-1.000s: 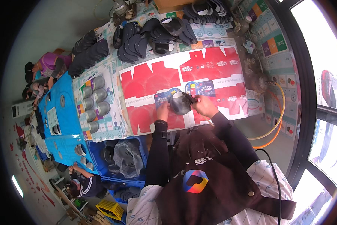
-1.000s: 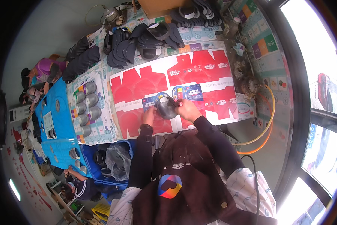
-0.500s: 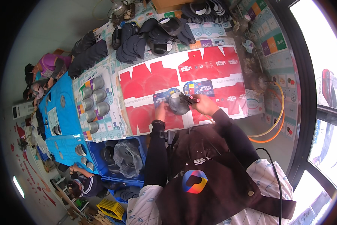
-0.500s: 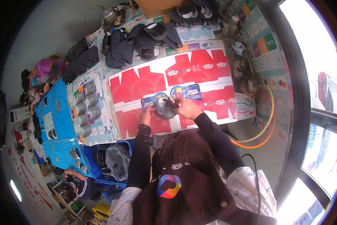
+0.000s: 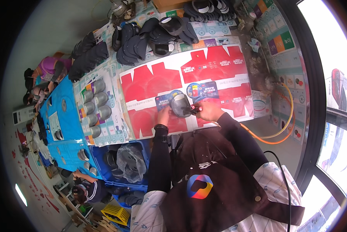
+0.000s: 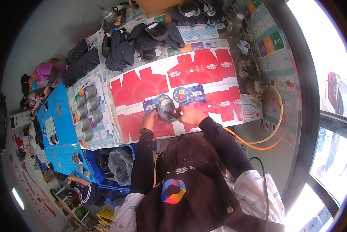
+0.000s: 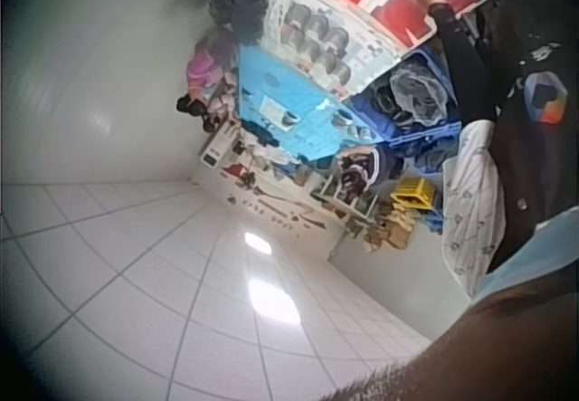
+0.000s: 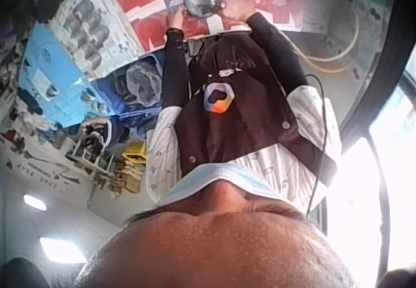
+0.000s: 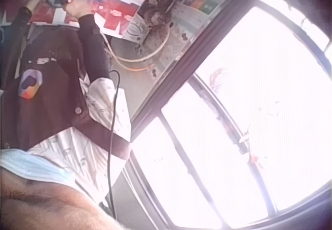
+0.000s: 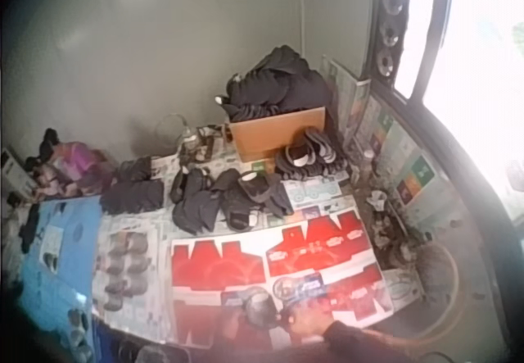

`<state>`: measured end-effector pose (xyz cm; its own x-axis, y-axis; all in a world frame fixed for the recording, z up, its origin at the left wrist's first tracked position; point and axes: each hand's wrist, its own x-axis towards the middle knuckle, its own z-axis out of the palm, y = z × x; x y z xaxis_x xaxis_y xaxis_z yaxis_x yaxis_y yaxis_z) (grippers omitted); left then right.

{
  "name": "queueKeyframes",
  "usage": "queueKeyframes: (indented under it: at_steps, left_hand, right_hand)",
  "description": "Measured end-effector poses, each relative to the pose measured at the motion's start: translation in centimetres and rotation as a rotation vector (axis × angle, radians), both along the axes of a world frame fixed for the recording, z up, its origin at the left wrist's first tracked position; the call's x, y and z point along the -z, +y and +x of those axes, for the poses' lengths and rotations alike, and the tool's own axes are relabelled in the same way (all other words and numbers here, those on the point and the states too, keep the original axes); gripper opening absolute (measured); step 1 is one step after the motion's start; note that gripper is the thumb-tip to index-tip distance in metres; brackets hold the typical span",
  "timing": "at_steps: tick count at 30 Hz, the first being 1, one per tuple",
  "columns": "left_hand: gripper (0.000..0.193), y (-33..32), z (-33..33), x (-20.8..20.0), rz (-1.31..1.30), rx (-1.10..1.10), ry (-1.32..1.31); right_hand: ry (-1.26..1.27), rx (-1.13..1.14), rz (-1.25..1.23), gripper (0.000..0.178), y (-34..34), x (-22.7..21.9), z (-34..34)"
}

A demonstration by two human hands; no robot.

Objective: The worker uses a handheld thermal tool to apply heat to shoe uppers and assemble them on a production table.

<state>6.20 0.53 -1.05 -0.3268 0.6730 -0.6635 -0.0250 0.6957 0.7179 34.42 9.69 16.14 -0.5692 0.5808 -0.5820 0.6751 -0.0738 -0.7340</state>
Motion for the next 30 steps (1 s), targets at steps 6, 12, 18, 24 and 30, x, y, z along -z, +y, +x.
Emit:
queueKeyframes:
  at_steps: [6, 12, 18, 24, 30]
  left_hand:
    - [0.030, -0.2, 0.6, 0.0, -0.003, -0.008, -0.079]
    - [0.024, 0.6, 1.4, -0.7, 0.003, 0.034, -0.073]
    - [0.030, 1.6, 1.9, -4.5, 0.159, 0.307, 0.491]
    - [0.028, 1.4, 3.2, -7.7, 0.305, 0.076, 0.420]
    - [0.027, -9.2, -16.2, -8.4, 0.445, -0.697, -0.199]
  right_hand:
    - [0.024, -0.029, 0.045, 0.033, -0.2, 0.5, 1.7]
    - [0.089, -0.002, 0.095, 0.033, 0.1, 1.0, 1.7]
    - [0.066, 0.005, 0.144, 0.034, 1.0, 1.0, 1.8]
    - [0.332, 0.522, -0.083, 0.045, 0.5, 2.4, 7.7]
    - [0.237, 0.471, -0.202, 0.038, 0.2, -1.4, 4.5]
